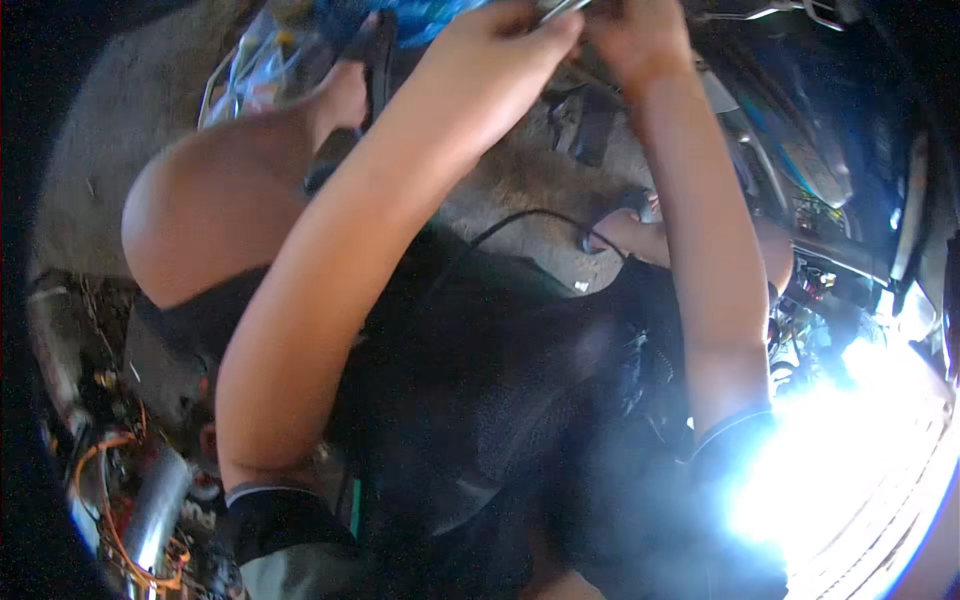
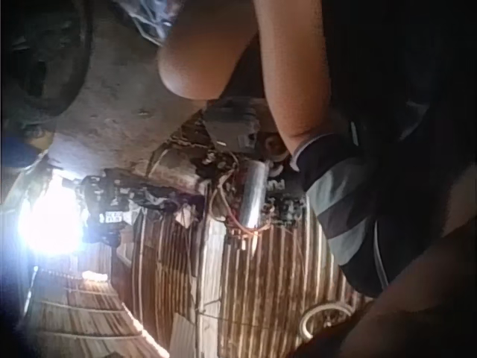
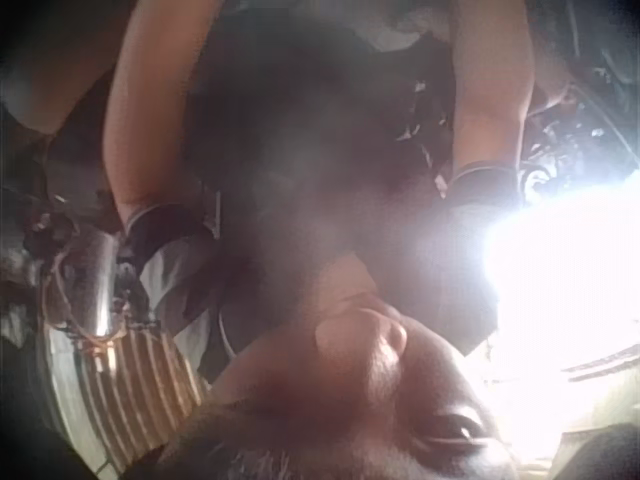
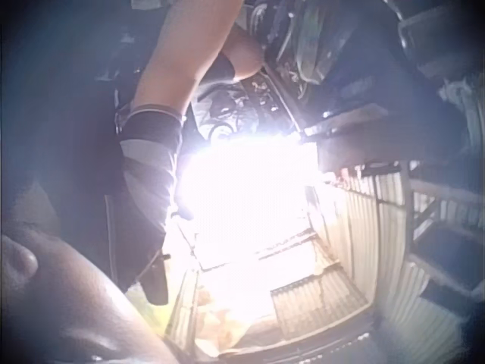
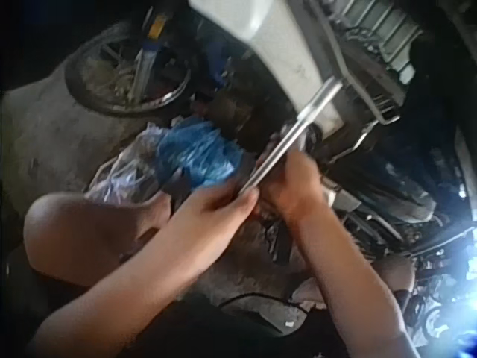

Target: Tightening or loosening a bolt on the side of a motorcycle engine using a T-handle wrench.

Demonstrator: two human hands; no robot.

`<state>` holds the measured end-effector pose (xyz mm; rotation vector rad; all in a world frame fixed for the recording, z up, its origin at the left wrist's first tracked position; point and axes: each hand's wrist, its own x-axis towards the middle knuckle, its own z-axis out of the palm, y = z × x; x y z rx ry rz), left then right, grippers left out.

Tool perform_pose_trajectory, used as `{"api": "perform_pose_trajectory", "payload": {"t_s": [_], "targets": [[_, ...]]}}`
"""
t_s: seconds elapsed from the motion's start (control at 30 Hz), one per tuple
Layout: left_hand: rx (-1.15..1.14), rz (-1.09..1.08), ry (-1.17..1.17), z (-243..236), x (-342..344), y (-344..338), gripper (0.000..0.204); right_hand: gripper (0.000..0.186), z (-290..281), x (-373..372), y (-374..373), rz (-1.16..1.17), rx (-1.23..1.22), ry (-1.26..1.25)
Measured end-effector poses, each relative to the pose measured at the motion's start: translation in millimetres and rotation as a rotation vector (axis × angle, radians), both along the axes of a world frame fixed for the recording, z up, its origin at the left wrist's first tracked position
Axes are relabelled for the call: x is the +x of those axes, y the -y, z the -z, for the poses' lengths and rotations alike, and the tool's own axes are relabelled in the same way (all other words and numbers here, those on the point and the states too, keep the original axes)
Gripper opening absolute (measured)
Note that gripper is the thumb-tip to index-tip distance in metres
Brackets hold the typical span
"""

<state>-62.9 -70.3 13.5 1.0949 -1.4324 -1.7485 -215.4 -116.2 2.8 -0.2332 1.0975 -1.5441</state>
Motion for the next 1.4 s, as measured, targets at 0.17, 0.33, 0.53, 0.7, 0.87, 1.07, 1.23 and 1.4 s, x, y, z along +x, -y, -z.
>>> {"api": "perform_pose_trajectory", "payload": {"t_s": [0.17, 0.33, 0.53, 0.7, 0.87, 1.07, 1.23, 1.4], "targets": [[-0.025, -0.014, 0.0, -10.5, 4.5, -3.8, 0.033, 0.024, -30.8, -22.7, -56.6, -0.066, -0.023, -0.422], [0.04, 0.018, -0.023, -15.5, -2.1, -6.5, 0.03, 0.031, -48.7, -51.7, -116.3, -0.098, -0.142, -0.474], [0.086, 0.073, -0.075, -8.3, -10.8, -14.4, 0.028, 0.033, -76.0, -57.0, -173.4, -0.007, -0.27, -0.503], [0.072, 0.13, -0.122, 0.0, -4.7, -15.1, 0.027, 0.036, -111.3, -44.4, -215.8, 0.011, -0.434, -0.55], [0.06, 0.033, -0.063, 4.3, 5.6, -9.6, 0.026, 0.029, -136.4, -23.9, -253.9, -0.118, -0.752, -0.701], [0.07, 0.056, -0.054, 13.2, 4.7, -2.6, 0.025, 0.02, -150.4, -14.1, -272.9, -0.191, -0.906, -1.415], [0.042, 0.071, -0.004, 16.6, 2.4, -2.6, 0.026, 0.023, -145.8, -12.7, -272.3, -0.139, -0.944, -1.458], [0.081, 0.085, 0.082, 23.9, 1.1, -1.2, 0.027, 0.021, -131.0, -14.3, -261.6, -0.14, -1.019, -1.549]]}}
